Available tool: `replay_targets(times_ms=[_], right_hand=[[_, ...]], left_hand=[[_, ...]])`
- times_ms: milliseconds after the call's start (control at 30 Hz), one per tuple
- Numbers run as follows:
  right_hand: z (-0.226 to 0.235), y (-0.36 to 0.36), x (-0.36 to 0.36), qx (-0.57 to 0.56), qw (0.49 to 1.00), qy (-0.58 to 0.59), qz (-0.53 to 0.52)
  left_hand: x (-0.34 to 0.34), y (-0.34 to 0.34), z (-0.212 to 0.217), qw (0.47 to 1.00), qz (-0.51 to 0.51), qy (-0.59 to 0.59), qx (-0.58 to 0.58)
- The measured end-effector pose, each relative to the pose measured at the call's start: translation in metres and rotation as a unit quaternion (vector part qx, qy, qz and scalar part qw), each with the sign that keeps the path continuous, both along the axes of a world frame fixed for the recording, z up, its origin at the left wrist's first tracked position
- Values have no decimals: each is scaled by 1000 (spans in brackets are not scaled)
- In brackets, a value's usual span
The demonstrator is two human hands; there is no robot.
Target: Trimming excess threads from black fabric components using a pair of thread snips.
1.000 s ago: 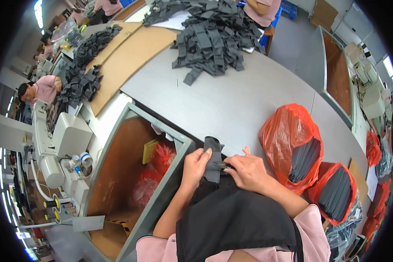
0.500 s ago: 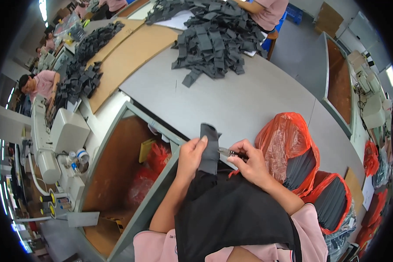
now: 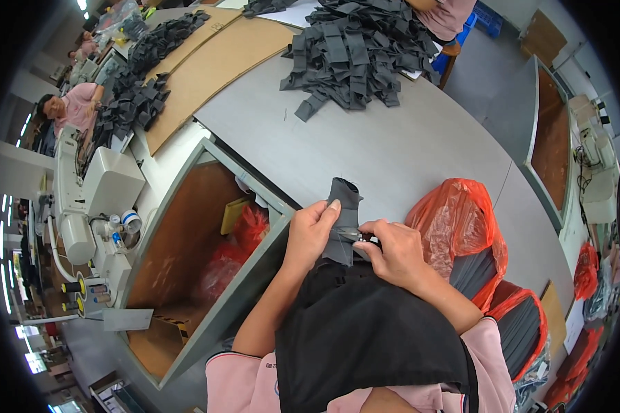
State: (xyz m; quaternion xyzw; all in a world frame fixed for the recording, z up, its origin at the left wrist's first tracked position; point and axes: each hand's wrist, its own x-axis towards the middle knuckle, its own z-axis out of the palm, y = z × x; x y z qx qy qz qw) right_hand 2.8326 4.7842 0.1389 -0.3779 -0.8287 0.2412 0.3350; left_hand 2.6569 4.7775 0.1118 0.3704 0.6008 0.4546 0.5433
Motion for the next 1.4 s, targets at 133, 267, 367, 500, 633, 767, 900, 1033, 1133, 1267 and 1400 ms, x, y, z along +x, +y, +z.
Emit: replay_targets(times_ms=[133,267,367,500,633,767,900,1033,1133,1267,1400], right_hand=[[-3,0,0,17,1000,15,-4],[-5,-2,1,14,1000,-3,-2],[-13,-9,7,-53,998,31,-23],[-8,-9,2,-63,997,41,-28],[-6,-7,-2,-43,999,-4,-1],[-1,-8,9,-123,989,-55,60],[-3,-12,10,-322,942,89,21],[1,-11,1,-316,938,145,0],[-7,-2,-5,-416,884,212,-18],[-8,-7,-10,-521,768,371,-16],[-38,-12,-15,-529,781,327,-57]], left_hand=[[3,1,-1,1000,8,7,-13],[3,0,-7,1000,8,7,-13],[6,-1,-8,1000,16,13,0],[5,-3,-11,999,41,8,5],[4,-7,-11,999,42,0,1],[-1,-11,-15,999,42,-20,-2],[-5,-15,-17,995,65,-73,-26],[-9,-21,-5,995,41,-84,-22],[-11,-29,7,993,14,-106,-50],[-17,-44,10,971,-73,-226,-21],[-20,-57,-7,974,-69,-204,65]])
